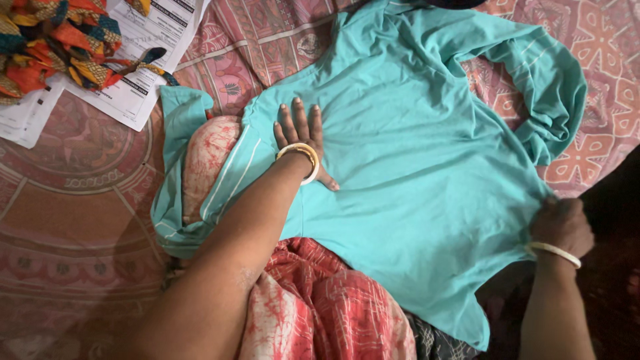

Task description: The person smooths out a turquoise long-sleeved shirt on a patterned bedspread, folds it into a narrow rectangle, and then rolls it into a compact bundle.

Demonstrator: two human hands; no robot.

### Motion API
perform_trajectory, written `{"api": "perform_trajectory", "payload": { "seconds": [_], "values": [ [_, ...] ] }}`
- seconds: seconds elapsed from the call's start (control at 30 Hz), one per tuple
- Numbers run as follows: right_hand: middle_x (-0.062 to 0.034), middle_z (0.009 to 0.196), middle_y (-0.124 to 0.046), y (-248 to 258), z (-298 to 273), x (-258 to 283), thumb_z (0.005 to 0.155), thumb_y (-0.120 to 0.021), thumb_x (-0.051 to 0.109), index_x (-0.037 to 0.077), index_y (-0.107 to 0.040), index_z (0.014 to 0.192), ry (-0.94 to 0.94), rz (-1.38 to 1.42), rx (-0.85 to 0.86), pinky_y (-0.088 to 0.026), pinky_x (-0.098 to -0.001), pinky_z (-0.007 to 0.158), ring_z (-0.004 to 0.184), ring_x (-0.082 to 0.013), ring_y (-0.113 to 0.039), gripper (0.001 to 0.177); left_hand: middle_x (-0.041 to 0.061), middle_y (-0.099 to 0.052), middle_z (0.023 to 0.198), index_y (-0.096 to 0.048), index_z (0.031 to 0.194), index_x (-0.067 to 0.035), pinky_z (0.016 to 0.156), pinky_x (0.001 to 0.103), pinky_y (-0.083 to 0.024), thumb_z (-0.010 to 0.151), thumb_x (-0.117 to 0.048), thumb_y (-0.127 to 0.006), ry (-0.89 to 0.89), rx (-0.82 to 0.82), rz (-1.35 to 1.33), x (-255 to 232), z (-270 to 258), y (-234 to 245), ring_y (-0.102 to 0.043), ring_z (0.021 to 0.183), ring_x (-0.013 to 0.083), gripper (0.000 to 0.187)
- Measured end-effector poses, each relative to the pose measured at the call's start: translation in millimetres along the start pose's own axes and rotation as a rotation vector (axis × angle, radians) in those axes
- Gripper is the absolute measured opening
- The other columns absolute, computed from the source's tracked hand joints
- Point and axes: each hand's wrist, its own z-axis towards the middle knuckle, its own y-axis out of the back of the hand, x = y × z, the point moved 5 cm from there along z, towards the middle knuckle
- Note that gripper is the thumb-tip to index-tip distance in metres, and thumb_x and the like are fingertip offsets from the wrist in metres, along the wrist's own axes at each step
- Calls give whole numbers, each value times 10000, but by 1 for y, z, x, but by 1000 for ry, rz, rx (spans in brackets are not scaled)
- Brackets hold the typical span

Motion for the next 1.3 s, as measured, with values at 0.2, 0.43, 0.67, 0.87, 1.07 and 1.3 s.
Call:
{"api": "perform_trajectory", "payload": {
  "seconds": [0.2,0.43,0.67,0.87,1.07,1.3],
  "values": [
    [-267,1329,-575,10,12,-11,1088,-635,401,45,-595,1232,-239,-170,-146,-396,-639,990,1243,-478,-509,386,310,292,1631,242,1599,-75,1222,659,-6,449,-786,-895,-5,-12,0,-1,0,-1,224,1511,535,1767],
    [-222,1649,-319,-10,-86,98,1044,-656,477,121,-441,1578,-7,56,-228,-126,-808,1137,1538,-453,-221,677,312,292,1635,269,1588,-82,1225,651,-3,446,-795,-893,-4,2,-5,1,3,-3,235,1509,530,1778],
    [-129,1754,-61,-24,-109,147,1017,-441,591,240,-245,1675,-247,83,-36,-89,-793,1163,1605,-367,28,770,311,287,1639,282,1583,-75,1229,646,-12,439,-805,-888,13,-40,16,-1,0,-1,231,1517,526,1793],
    [-104,1749,-42,-11,-115,157,1002,-443,585,236,-247,1673,-261,58,-11,-82,-784,1161,1592,-354,62,780,276,269,1651,214,1606,-110,1229,621,10,561,-829,-831,48,-18,-29,-4,10,-14,232,1525,488,1644],
    [-148,1757,-81,-10,-116,159,1029,-457,555,177,-287,1671,-224,100,-75,-82,-783,1159,1595,-393,36,765,130,-9,1779,-135,1692,-297,1300,631,-149,1029,-653,-558,-456,-857,-284,-51,44,1,-40,1645,392,864],
    [-162,1747,-104,-4,-117,161,1026,-471,526,153,-304,1664,-237,132,-67,-76,-786,1153,1593,-406,14,757,26,119,1720,-145,1632,-425,1179,738,-48,918,-729,-520,-380,-415,109,-98,111,58,126,1566,398,862]
  ]
}}
